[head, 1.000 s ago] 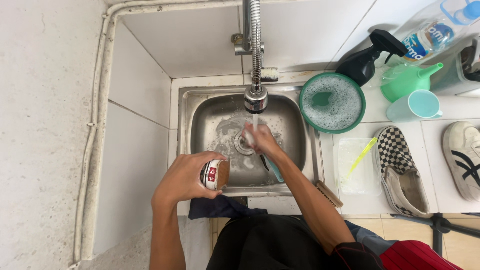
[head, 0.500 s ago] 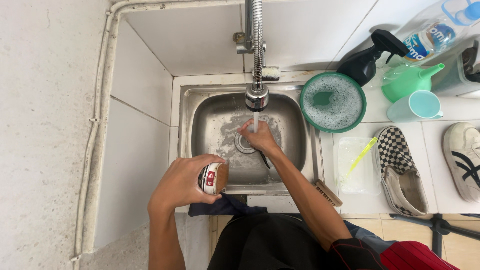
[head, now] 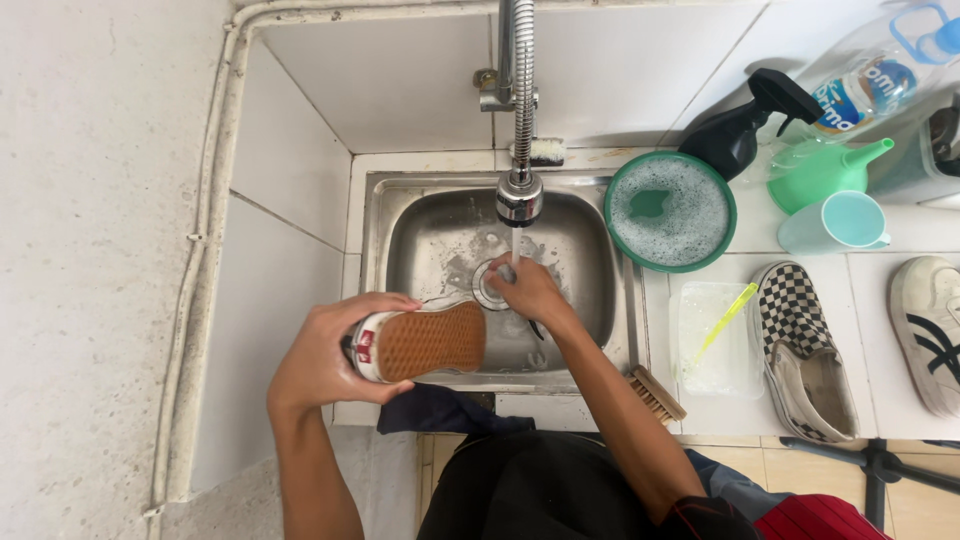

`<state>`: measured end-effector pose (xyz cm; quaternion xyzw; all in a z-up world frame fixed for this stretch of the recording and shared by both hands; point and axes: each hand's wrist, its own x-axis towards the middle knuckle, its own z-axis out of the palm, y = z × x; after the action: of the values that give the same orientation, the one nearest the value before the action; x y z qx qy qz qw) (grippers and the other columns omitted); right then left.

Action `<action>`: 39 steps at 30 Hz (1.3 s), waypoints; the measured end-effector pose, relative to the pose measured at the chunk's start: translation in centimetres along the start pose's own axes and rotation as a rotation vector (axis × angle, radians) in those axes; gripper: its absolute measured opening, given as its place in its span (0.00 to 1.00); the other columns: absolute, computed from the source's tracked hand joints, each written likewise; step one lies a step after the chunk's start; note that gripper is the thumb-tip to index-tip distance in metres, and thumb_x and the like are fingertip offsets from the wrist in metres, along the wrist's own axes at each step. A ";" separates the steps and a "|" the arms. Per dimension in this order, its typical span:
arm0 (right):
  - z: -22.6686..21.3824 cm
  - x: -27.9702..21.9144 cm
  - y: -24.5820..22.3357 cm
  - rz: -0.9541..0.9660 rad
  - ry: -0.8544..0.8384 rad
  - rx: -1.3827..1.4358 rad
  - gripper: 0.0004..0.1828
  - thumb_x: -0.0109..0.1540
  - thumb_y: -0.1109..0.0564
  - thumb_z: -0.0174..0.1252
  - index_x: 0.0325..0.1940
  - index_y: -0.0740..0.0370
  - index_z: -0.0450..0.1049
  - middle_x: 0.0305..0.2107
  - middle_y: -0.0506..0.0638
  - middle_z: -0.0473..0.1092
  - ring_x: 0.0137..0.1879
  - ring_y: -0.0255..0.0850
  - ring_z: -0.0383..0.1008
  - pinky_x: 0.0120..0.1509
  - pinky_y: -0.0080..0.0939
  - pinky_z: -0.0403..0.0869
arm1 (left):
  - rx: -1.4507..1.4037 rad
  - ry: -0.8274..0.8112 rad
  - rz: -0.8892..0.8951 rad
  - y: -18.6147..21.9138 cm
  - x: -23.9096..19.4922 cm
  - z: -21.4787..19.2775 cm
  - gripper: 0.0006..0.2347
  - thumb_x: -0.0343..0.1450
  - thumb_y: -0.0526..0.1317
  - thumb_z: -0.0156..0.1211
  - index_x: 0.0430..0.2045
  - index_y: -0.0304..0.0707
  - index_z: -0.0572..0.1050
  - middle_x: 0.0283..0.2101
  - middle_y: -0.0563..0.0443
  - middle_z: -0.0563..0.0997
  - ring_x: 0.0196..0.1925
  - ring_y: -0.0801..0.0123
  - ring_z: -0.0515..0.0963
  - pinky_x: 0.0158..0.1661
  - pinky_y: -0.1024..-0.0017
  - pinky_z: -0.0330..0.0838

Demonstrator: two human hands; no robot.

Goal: The person scrubs the sole of a white sneaker with a toothbrush and soapy water in a sink, then rinses it under running water. They repeat the scrubbing and rinsing process multiple times to clean the shoe thoroughly.

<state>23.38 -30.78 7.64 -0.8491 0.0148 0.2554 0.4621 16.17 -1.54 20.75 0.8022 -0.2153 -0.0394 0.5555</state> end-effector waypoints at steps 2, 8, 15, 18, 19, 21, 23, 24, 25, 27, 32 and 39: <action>1.0 1.7 1.1 -0.035 0.058 -0.063 0.20 0.75 0.45 0.53 0.58 0.60 0.81 0.43 0.72 0.80 0.52 0.65 0.82 0.55 0.63 0.79 | -0.050 0.019 0.038 -0.7 -0.1 -0.8 0.34 0.43 0.39 0.93 0.46 0.31 0.87 0.48 0.35 0.92 0.52 0.42 0.92 0.55 0.49 0.83; 1.5 0.6 -1.0 -0.172 0.282 -0.057 0.31 0.80 0.41 0.42 0.49 0.64 0.84 0.37 0.70 0.81 0.48 0.69 0.83 0.53 0.68 0.79 | -0.246 0.061 0.228 -2.2 1.0 -2.3 0.33 0.44 0.41 0.90 0.42 0.22 0.85 0.44 0.29 0.91 0.48 0.44 0.92 0.52 0.49 0.85; 0.3 6.5 6.0 -0.051 0.106 -0.322 0.21 0.65 0.53 0.61 0.56 0.72 0.81 0.49 0.75 0.80 0.63 0.75 0.79 0.69 0.76 0.75 | -0.411 0.053 0.348 -3.3 1.9 -0.8 0.34 0.43 0.44 0.92 0.39 0.17 0.83 0.42 0.25 0.89 0.46 0.45 0.92 0.50 0.51 0.85; -2.4 12.6 7.7 -0.060 0.180 -0.064 0.31 0.65 0.49 0.66 0.70 0.64 0.76 0.59 0.67 0.78 0.67 0.69 0.78 0.69 0.75 0.74 | -0.474 0.037 0.315 -3.4 2.1 1.3 0.32 0.46 0.43 0.92 0.41 0.21 0.86 0.41 0.28 0.90 0.42 0.50 0.91 0.44 0.50 0.85; -2.8 13.2 6.8 -0.053 0.174 -0.065 0.31 0.65 0.49 0.66 0.70 0.64 0.76 0.59 0.67 0.78 0.67 0.69 0.78 0.69 0.75 0.74 | -0.478 0.039 0.307 -2.8 2.3 1.6 0.32 0.46 0.43 0.92 0.41 0.21 0.86 0.41 0.28 0.90 0.42 0.50 0.91 0.44 0.50 0.85; -4.3 14.8 4.6 -0.127 0.173 0.177 0.27 0.63 0.50 0.66 0.64 0.63 0.79 0.50 0.63 0.80 0.57 0.60 0.80 0.64 0.63 0.77 | -0.477 -0.008 0.369 -1.6 3.5 2.0 0.31 0.49 0.45 0.91 0.41 0.22 0.85 0.42 0.29 0.90 0.42 0.51 0.91 0.43 0.53 0.85; -6.2 14.8 0.9 -0.191 0.176 0.355 0.24 0.62 0.50 0.67 0.60 0.62 0.82 0.44 0.60 0.81 0.50 0.54 0.82 0.60 0.55 0.78 | -0.486 -0.009 0.383 -1.4 4.2 2.3 0.31 0.49 0.46 0.91 0.41 0.22 0.85 0.42 0.29 0.90 0.42 0.53 0.91 0.43 0.54 0.85; -7.0 14.7 -0.8 -0.249 0.176 0.538 0.21 0.61 0.50 0.67 0.56 0.60 0.84 0.37 0.57 0.83 0.42 0.48 0.83 0.57 0.46 0.80 | -0.496 -0.014 0.391 -1.4 4.4 2.5 0.30 0.50 0.46 0.90 0.41 0.23 0.85 0.42 0.30 0.90 0.42 0.54 0.90 0.42 0.54 0.84; -7.5 13.3 -3.6 -0.250 0.174 0.536 0.21 0.61 0.50 0.67 0.56 0.60 0.84 0.37 0.57 0.83 0.42 0.48 0.83 0.57 0.46 0.80 | -0.495 -0.011 0.392 -1.3 4.6 2.5 0.30 0.50 0.46 0.90 0.41 0.23 0.85 0.42 0.30 0.90 0.42 0.54 0.90 0.42 0.54 0.84; -8.5 10.3 -9.0 -0.193 0.272 0.432 0.11 0.56 0.54 0.61 0.38 0.58 0.84 0.28 0.58 0.80 0.27 0.45 0.83 0.33 0.44 0.83 | -0.470 -0.008 0.415 -1.3 4.9 2.5 0.30 0.52 0.48 0.90 0.42 0.25 0.85 0.43 0.32 0.90 0.44 0.56 0.91 0.42 0.58 0.84; -12.1 9.6 -15.0 -0.090 0.334 0.236 0.13 0.66 0.51 0.59 0.53 0.55 0.71 0.50 0.57 0.76 0.33 0.43 0.85 0.38 0.45 0.80 | -0.389 -0.065 0.408 -2.3 5.0 1.9 0.31 0.54 0.50 0.86 0.48 0.32 0.83 0.50 0.40 0.89 0.51 0.55 0.90 0.54 0.56 0.85; -11.8 11.7 -13.8 0.109 0.209 0.298 0.17 0.62 0.56 0.58 0.46 0.51 0.56 0.37 0.48 0.62 0.36 0.38 0.67 0.33 0.36 0.75 | -0.280 -0.096 0.443 -2.8 5.2 1.7 0.30 0.59 0.54 0.80 0.53 0.38 0.81 0.54 0.46 0.89 0.58 0.56 0.91 0.64 0.56 0.88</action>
<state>42.05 -29.79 18.33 -0.7913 0.1463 0.1853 0.5641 21.22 -4.24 18.49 0.6481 -0.4040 0.0157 0.6453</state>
